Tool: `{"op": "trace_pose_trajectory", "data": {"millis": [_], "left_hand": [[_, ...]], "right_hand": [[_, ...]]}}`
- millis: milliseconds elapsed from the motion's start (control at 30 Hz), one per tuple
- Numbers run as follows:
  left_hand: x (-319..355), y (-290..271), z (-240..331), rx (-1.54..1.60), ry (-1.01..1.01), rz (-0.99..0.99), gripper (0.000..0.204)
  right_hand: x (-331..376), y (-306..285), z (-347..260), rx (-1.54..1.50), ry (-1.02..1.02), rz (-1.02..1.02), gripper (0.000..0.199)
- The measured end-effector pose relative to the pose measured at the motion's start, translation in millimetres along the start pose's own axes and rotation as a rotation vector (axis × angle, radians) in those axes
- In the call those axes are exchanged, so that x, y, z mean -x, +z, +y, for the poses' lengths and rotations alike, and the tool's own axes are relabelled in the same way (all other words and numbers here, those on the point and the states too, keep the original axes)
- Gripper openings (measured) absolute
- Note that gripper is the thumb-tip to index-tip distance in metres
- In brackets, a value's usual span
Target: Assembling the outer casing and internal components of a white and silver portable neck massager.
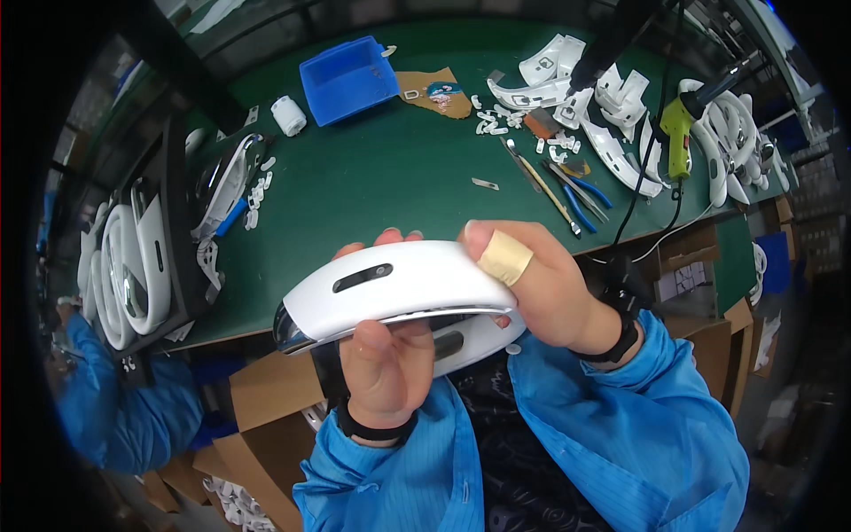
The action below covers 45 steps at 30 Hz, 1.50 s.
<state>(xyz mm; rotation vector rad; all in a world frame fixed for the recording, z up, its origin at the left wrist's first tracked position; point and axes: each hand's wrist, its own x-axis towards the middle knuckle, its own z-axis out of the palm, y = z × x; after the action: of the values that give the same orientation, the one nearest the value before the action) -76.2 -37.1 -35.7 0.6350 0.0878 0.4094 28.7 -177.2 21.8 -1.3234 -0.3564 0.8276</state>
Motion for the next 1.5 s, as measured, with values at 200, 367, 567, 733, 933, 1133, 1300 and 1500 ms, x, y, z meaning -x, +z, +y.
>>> {"op": "trace_pose_trajectory", "data": {"millis": [200, 367, 567, 733, 933, 1133, 1300, 1500], "left_hand": [[-2, 5, 4, 0.039, -0.004, -0.042, 0.078], [2, 3, -9, 0.097, 0.034, -0.006, 0.074], [4, 4, -9, 0.127, 0.038, 0.002, 0.076], [1, -2, -6, 0.144, 0.023, -0.010, 0.076], [-1, 5, -2, 0.053, -0.035, 0.015, 0.081], [1, 8, -2, -0.038, 0.008, 0.046, 0.097], [1, 9, -7, 0.026, 0.014, 0.014, 0.098], [0, 12, -7, 0.055, -0.007, -0.012, 0.094]], "right_hand": [[-14, -7, 16, 0.024, -0.289, -0.013, 0.041], [-9, -1, 11, -0.038, -0.141, 0.099, 0.047], [-11, 6, 14, -0.165, -0.171, 0.211, 0.043], [-16, -6, 18, 0.000, -0.265, 0.124, 0.034], [-4, -10, 10, 0.183, -0.459, -0.017, 0.030], [-5, -18, 12, 0.733, -0.875, -0.054, 0.044], [-2, -6, 30, 0.651, -0.862, 0.062, 0.047], [-2, -2, 38, 0.591, -0.820, 0.102, 0.048]]}}
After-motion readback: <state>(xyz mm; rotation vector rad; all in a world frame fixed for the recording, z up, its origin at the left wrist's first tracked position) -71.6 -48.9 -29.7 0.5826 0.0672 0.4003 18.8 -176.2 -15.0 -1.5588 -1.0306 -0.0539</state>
